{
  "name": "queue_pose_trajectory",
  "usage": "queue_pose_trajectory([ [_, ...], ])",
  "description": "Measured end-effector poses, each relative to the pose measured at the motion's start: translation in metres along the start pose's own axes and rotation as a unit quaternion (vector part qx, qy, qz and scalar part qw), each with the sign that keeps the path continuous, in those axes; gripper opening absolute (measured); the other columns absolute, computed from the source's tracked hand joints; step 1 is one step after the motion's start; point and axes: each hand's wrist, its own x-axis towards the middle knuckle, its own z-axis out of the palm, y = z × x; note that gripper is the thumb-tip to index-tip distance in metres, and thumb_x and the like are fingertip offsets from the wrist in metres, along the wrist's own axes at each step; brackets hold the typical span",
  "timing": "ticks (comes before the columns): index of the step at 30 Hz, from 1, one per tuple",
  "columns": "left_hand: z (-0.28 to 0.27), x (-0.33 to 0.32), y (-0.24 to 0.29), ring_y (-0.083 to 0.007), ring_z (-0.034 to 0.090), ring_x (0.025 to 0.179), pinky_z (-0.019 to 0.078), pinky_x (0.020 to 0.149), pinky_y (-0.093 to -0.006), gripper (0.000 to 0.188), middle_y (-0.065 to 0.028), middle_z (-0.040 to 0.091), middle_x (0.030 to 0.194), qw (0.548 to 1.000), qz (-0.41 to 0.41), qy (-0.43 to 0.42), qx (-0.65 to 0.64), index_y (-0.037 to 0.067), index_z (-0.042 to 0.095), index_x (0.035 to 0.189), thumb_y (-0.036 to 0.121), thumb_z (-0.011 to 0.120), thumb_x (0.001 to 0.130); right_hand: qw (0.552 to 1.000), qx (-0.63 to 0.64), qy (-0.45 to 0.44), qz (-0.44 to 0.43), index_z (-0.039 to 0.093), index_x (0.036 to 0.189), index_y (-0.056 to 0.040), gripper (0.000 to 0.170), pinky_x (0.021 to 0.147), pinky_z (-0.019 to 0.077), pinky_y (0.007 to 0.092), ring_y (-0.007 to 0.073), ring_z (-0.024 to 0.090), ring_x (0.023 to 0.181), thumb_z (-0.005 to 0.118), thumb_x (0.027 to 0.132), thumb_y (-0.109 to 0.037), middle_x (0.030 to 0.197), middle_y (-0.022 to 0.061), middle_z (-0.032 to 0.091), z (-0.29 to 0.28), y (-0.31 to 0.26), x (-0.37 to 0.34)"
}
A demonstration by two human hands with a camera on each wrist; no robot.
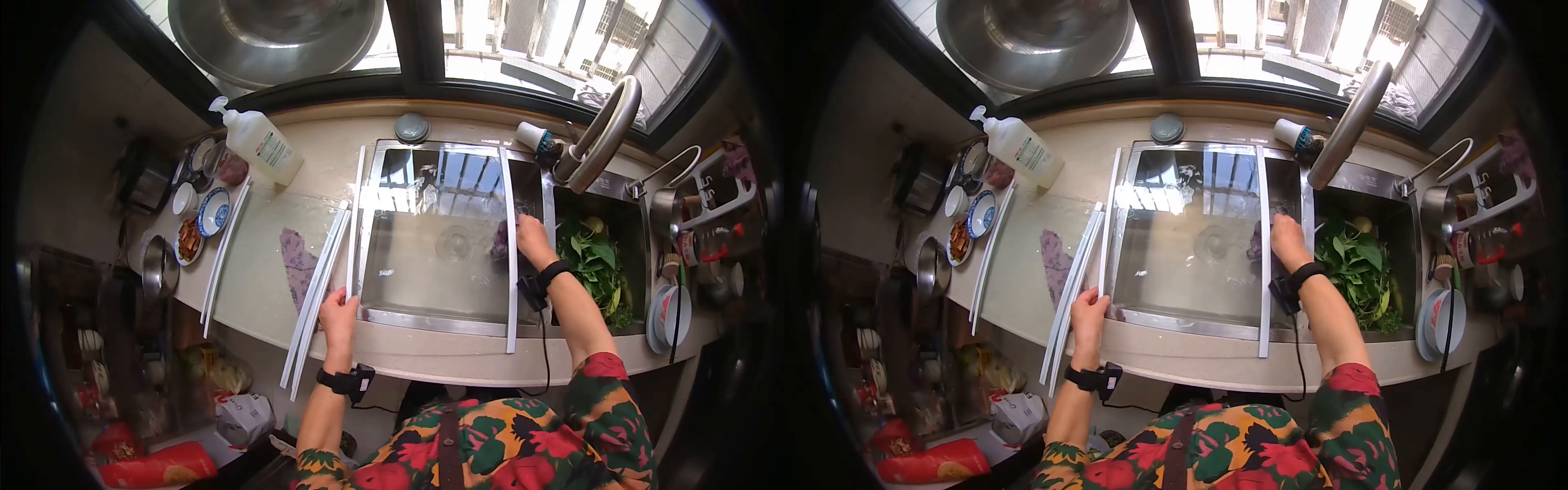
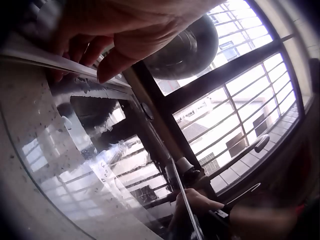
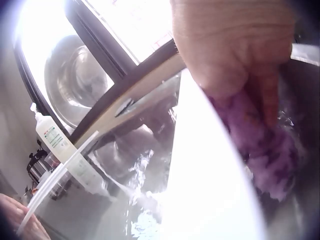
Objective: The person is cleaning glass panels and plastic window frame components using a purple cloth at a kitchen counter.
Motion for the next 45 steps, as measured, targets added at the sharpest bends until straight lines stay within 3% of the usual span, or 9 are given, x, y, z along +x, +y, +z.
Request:
queue_pose_trajectory([
  [6, 0.002, 0.007, -0.026, -0.0139, 0.057, 0.062, 0.0455, 0.062, -0.0271, 0.028, -0.0092, 0.063, 0.069, 0.959, 0.157, 0.047, 0.230, -0.005, 0.062, 0.094, 0.009, 0.059, 0.070, 0.996, 0.019, 0.028, 0.083, 0.057, 0.078, -0.0024, 0.017, 0.067, 0.0446, 0.0474, 0.0410, 0.056, 0.077, 0.048, 0.079, -0.018, 0.080, 0.0209, 0.059, -0.090, -0.037, 0.003],
  [10, 0.007, -0.016, 0.027, -0.0154, 0.057, 0.065, 0.0461, 0.064, -0.0280, 0.032, -0.0103, 0.062, 0.073, 0.952, 0.072, -0.035, 0.295, -0.005, 0.060, 0.098, 0.010, 0.062, 0.070, 0.989, 0.127, 0.073, -0.002, 0.056, 0.071, -0.0005, 0.019, 0.058, 0.0449, 0.0369, 0.0325, 0.057, 0.063, 0.054, 0.078, -0.018, 0.070, 0.0160, 0.061, -0.112, -0.049, 0.001],
  [12, 0.033, -0.033, 0.035, -0.0275, 0.057, 0.080, 0.0469, 0.071, -0.0364, 0.037, -0.0152, 0.060, 0.090, 0.933, 0.303, 0.107, 0.164, -0.002, 0.059, 0.103, 0.018, 0.062, 0.073, 0.884, 0.463, -0.052, 0.029, 0.059, 0.079, 0.0005, 0.012, 0.060, 0.0473, 0.0297, 0.0199, 0.060, 0.065, 0.057, 0.079, -0.011, 0.072, 0.0093, 0.062, -0.114, -0.056, -0.006],
  [14, 0.069, -0.054, 0.071, -0.0220, 0.056, 0.085, 0.0476, 0.073, -0.0372, 0.040, -0.0144, 0.057, 0.098, 0.981, 0.035, -0.116, -0.149, -0.003, 0.052, 0.113, 0.019, 0.058, 0.081, 0.790, 0.594, -0.148, 0.021, 0.057, 0.090, 0.0024, 0.016, 0.066, 0.0493, 0.0264, 0.0127, 0.060, 0.071, 0.062, 0.077, -0.005, 0.079, 0.0056, 0.061, -0.138, -0.087, -0.024],
  [17, 0.128, -0.075, 0.116, -0.0169, 0.057, 0.083, 0.0501, 0.071, -0.0334, 0.045, -0.0088, 0.056, 0.098, 0.830, -0.290, -0.280, -0.385, -0.002, 0.046, 0.118, 0.033, 0.049, 0.089, 0.820, 0.550, -0.158, -0.004, 0.055, 0.092, 0.0016, 0.029, 0.069, 0.0485, 0.0261, 0.0135, 0.057, 0.077, 0.070, 0.069, -0.007, 0.092, 0.0083, 0.059, -0.129, -0.104, -0.048],
  [21, 0.174, -0.066, 0.093, -0.0197, 0.058, 0.082, 0.0509, 0.071, -0.0344, 0.039, -0.0104, 0.056, 0.097, 0.763, -0.187, -0.373, -0.493, 0.002, 0.052, 0.102, 0.038, 0.044, 0.090, 0.871, 0.432, -0.168, -0.161, 0.053, 0.073, -0.0013, 0.021, 0.078, 0.0392, 0.0275, 0.0149, 0.050, 0.088, 0.072, 0.067, -0.010, 0.096, 0.0086, 0.057, -0.100, -0.118, -0.080],
  [28, 0.223, -0.062, 0.087, -0.0165, 0.060, 0.071, 0.0526, 0.060, -0.0345, 0.026, -0.0044, 0.059, 0.085, 0.820, -0.246, -0.212, -0.470, 0.009, 0.053, 0.097, 0.033, 0.046, 0.089, 0.795, 0.600, -0.077, 0.042, 0.056, 0.084, -0.0037, 0.011, 0.078, 0.0406, 0.0244, 0.0118, 0.051, 0.089, 0.061, 0.081, -0.012, 0.101, 0.0031, 0.056, -0.060, -0.086, -0.072],
  [34, 0.225, -0.085, 0.113, -0.0153, 0.059, 0.081, 0.0513, 0.066, -0.0306, 0.067, -0.0082, 0.057, 0.097, 0.800, -0.153, -0.360, -0.455, 0.003, 0.047, 0.110, 0.059, 0.057, 0.075, 0.552, 0.779, -0.277, 0.109, 0.045, 0.114, -0.0022, 0.034, 0.087, 0.0430, 0.0321, 0.0204, 0.053, 0.101, 0.053, 0.087, -0.020, 0.112, 0.0165, 0.055, -0.074, -0.073, -0.057],
  [45, 0.232, -0.073, 0.106, -0.0111, 0.054, 0.058, 0.0402, 0.040, -0.0209, 0.030, -0.0006, 0.053, 0.074, 0.755, -0.152, -0.525, -0.362, 0.011, 0.050, 0.088, 0.016, 0.071, 0.068, 0.722, 0.653, -0.225, -0.042, 0.053, 0.109, -0.0016, 0.022, 0.071, 0.0476, 0.0246, 0.0137, 0.058, 0.079, 0.050, 0.088, -0.008, 0.086, 0.0072, 0.059, -0.097, -0.053, -0.040],
])
